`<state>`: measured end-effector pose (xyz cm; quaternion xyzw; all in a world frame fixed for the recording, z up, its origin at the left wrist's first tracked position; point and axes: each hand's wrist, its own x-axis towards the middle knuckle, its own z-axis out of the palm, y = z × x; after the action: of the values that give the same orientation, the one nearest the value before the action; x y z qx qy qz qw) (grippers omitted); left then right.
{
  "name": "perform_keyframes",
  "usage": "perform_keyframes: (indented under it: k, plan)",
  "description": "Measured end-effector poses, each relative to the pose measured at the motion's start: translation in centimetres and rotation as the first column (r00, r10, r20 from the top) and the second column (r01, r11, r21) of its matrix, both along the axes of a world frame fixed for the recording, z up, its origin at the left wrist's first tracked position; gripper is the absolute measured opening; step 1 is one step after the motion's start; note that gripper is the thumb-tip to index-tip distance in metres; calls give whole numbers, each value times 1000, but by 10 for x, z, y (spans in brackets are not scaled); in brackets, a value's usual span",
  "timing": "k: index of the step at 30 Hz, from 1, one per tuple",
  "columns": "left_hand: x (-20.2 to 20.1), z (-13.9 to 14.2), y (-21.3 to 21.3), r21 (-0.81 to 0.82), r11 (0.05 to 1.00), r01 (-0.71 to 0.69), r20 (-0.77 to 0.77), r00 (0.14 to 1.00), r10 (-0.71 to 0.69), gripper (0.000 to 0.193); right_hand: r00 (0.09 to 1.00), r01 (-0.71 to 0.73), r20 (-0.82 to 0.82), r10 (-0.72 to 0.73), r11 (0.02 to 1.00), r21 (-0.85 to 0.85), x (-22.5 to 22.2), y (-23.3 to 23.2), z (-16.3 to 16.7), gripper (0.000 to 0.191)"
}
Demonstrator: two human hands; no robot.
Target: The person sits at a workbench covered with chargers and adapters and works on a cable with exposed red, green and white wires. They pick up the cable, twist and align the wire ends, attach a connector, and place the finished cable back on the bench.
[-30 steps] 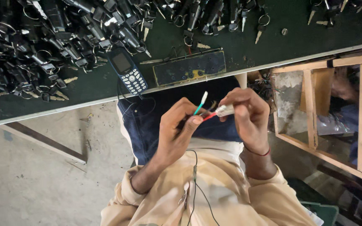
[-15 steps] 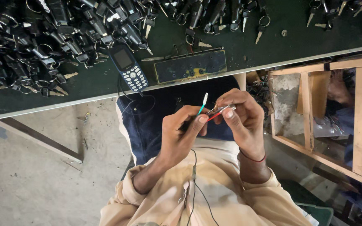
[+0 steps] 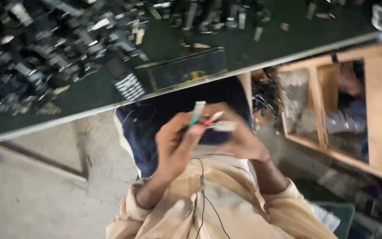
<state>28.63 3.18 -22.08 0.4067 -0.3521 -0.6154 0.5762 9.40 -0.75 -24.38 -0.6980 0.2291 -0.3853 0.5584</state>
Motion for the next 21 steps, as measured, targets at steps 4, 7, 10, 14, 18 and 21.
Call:
perform_keyframes:
  k: [4,7,10,14,18,21]
  plan:
    - [20,9,-17,222,974,-43,-606,776,172,16,817,-219,-571,83,960,-173,7,9,-29,41]
    - [29,9,-31,60,982,-181,-682,711,172,20,865,-118,-493,92,993,-22,-9,27,-53,21]
    - [14,10,-35,-200,975,-95,-62,995,84,12,962,44,-271,-44,999,-6,-43,49,-75,32]
    - [4,3,-45,-98,904,415,582,761,-286,25,847,421,-20,-531,648,634,-105,97,-119,41]
    - [-2,-32,-46,20,813,582,497,700,-513,26,448,707,-132,-884,260,658,-151,150,-208,36]
    - [-8,-58,-37,128,805,579,474,677,-563,27,286,748,-210,-935,80,659,-164,191,-281,36]
